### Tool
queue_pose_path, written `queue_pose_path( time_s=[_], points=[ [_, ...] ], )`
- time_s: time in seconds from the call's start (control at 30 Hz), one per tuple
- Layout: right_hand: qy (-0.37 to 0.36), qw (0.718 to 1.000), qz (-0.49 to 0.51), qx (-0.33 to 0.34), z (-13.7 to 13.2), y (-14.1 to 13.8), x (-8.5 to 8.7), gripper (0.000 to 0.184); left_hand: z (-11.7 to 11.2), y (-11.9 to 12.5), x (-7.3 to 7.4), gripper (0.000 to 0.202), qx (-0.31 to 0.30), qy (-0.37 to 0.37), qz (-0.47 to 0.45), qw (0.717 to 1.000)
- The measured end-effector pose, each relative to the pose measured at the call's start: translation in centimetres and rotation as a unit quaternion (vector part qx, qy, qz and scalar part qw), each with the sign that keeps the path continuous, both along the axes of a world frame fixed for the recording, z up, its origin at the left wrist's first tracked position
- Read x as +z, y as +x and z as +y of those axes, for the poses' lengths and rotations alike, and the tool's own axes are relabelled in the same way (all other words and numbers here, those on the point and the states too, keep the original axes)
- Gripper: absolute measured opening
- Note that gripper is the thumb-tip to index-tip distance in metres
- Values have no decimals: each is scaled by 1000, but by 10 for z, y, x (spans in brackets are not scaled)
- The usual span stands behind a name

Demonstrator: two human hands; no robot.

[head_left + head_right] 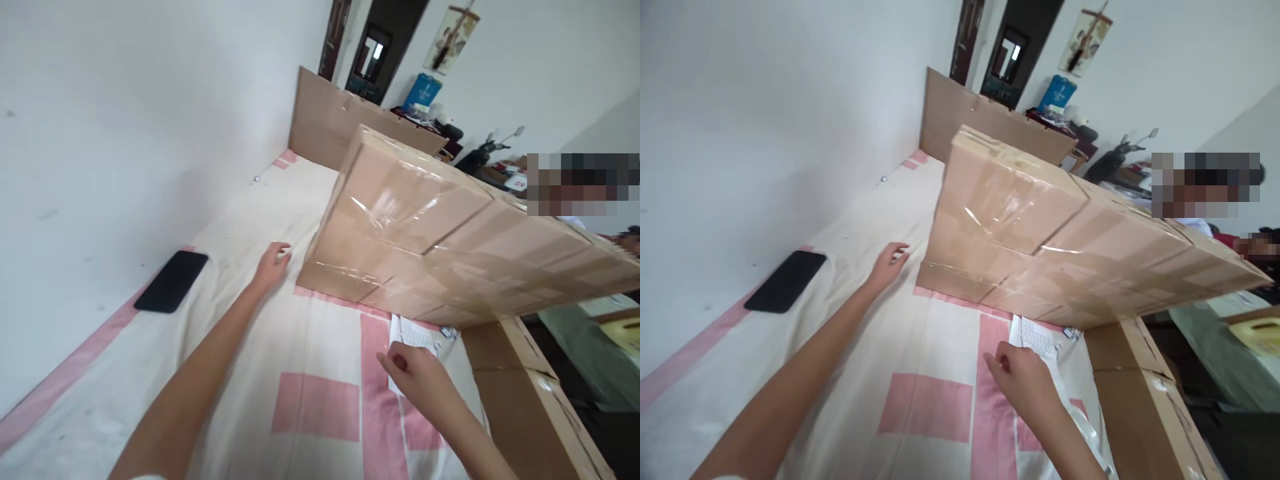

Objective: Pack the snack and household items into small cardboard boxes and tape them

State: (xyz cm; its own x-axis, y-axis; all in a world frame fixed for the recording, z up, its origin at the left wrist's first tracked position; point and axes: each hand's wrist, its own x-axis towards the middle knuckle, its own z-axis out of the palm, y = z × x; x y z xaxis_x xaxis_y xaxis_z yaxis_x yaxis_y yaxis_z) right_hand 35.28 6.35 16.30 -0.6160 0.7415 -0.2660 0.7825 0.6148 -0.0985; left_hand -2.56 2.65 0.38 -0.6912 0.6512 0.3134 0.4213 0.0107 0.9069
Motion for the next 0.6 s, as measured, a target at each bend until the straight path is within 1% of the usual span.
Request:
queue_pose_path(
  time_s=[0.07, 0.13, 0.2, 0.27, 0.33, 0.43, 0.53, 0.6],
  points=[
    [9, 998, -19, 57, -11, -47, 5, 34, 40, -8, 0, 33, -21, 23, -41, 999],
    [13, 994, -24, 107, -20, -83, 10, 30, 78, -15, 2, 38, -50, 47, -73, 995],
    [23, 987, -24, 157, -28, -107, 13, 26, 108, -21, 3, 41, -86, 68, -98, 989],
    [48, 977, -30, 205, -31, -123, 13, 25, 131, -26, 1, 41, -130, 83, -118, 981],
    [82, 963, -37, 253, -32, -135, 10, 25, 145, -28, -5, 43, -178, 92, -133, 971],
    [134, 938, -43, 317, -27, -153, 4, 23, 157, -31, -22, 45, -235, 97, -143, 956],
    [172, 912, -60, 368, -21, -179, 0, 21, 166, -35, -35, 53, -266, 96, -143, 948],
    [190, 894, -78, 398, -20, -201, 2, 21, 170, -39, -40, 61, -275, 94, -142, 946]
  ],
)
